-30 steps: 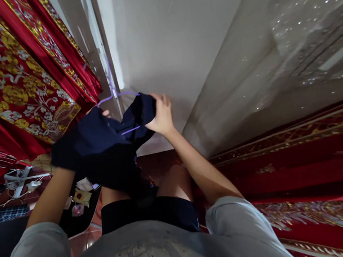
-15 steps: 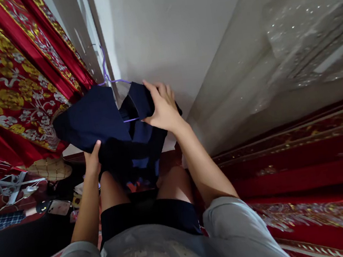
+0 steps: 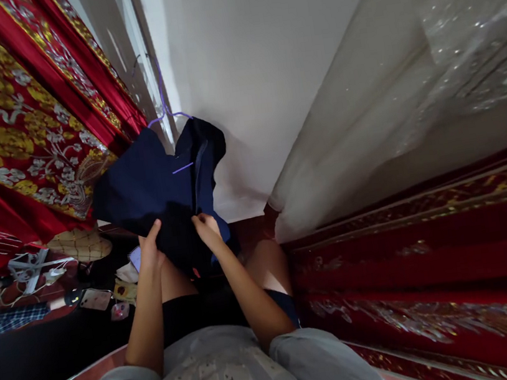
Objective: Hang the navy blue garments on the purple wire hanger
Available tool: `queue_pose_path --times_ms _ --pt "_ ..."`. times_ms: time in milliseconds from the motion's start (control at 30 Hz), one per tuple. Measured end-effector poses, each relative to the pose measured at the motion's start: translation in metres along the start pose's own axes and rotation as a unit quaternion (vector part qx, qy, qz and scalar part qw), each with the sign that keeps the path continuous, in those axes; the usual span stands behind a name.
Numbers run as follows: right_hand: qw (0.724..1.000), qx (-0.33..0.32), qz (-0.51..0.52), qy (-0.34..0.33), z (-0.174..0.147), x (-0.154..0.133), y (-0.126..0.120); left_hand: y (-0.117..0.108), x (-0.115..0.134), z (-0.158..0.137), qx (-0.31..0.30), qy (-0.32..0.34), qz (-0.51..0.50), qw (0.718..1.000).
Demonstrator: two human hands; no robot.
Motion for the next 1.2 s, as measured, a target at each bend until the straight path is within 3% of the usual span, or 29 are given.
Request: queue_pose_path --times_ms 33,100,167,200,267,367,467,633,733,933,1000,1067,1100,1200 --pt "1.000 -0.001 -0.006 0.006 -0.003 0.004 -0.005 -0.008 0.004 0.001 0.057 0.069 0.026 0.996" --pt "1.000 -0.005 -0.011 0.017 -0.008 0.010 -0.015 -0.023 0.006 -0.004 0.160 0.207 0.104 0.959" --pt "1.000 -0.016 -0.007 0.022 -0.012 0.014 -0.022 -0.023 -0.002 -0.018 0.184 0.296 0.199 0.916" --pt "1.000 -0.023 -0.002 0.020 -0.014 0.014 -0.023 -0.017 -0.010 -0.025 0.153 0.318 0.238 0.905" --pt "0.999 -0.038 0.005 0.006 -0.019 0.013 -0.022 0.004 -0.032 -0.039 0.019 0.322 0.280 0.904" --pt "0.999 -0.041 0.012 -0.024 -0.026 0.005 -0.021 0.039 -0.062 -0.055 -0.177 0.253 0.232 0.923" --pt "0.996 -0.064 0.042 -0.051 -0.036 -0.001 -0.023 0.054 -0.070 -0.058 -0.199 0.208 0.188 0.939" --pt "0.985 -0.117 0.126 -0.016 -0.039 -0.013 -0.030 0.054 -0.065 -0.049 -0.169 0.227 0.226 0.932" --pt "0.982 -0.103 0.150 -0.043 -0.025 -0.056 -0.042 0.054 -0.068 -0.046 -0.176 0.235 0.246 0.924" --pt "0.965 -0.053 0.146 -0.210 -0.003 -0.199 -0.072 0.063 -0.074 -0.037 -0.217 0.257 0.272 0.901" --pt "0.958 -0.049 0.142 -0.245 -0.011 -0.221 -0.074 0.071 -0.065 -0.026 -0.239 0.258 0.275 0.895" --pt "0.953 -0.050 0.134 -0.267 -0.022 -0.222 -0.071 0.084 -0.043 -0.009 -0.249 0.271 0.270 0.890" --pt "0.952 -0.054 0.126 -0.273 -0.027 -0.218 -0.070 0.091 -0.027 0.000 -0.248 0.284 0.264 0.888" --pt "0.954 -0.067 0.088 -0.277 -0.037 -0.200 -0.066 0.112 0.044 0.029 -0.195 0.413 0.208 0.865"
Point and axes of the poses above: each hand's wrist, its own z-axis towards the middle knuckle, its own y-axis out of the palm, x = y × z, the point moved 4 cm from there along z, towards the middle knuckle, and after that the axes turned 10 degrees about y, right-handed, at the moved point
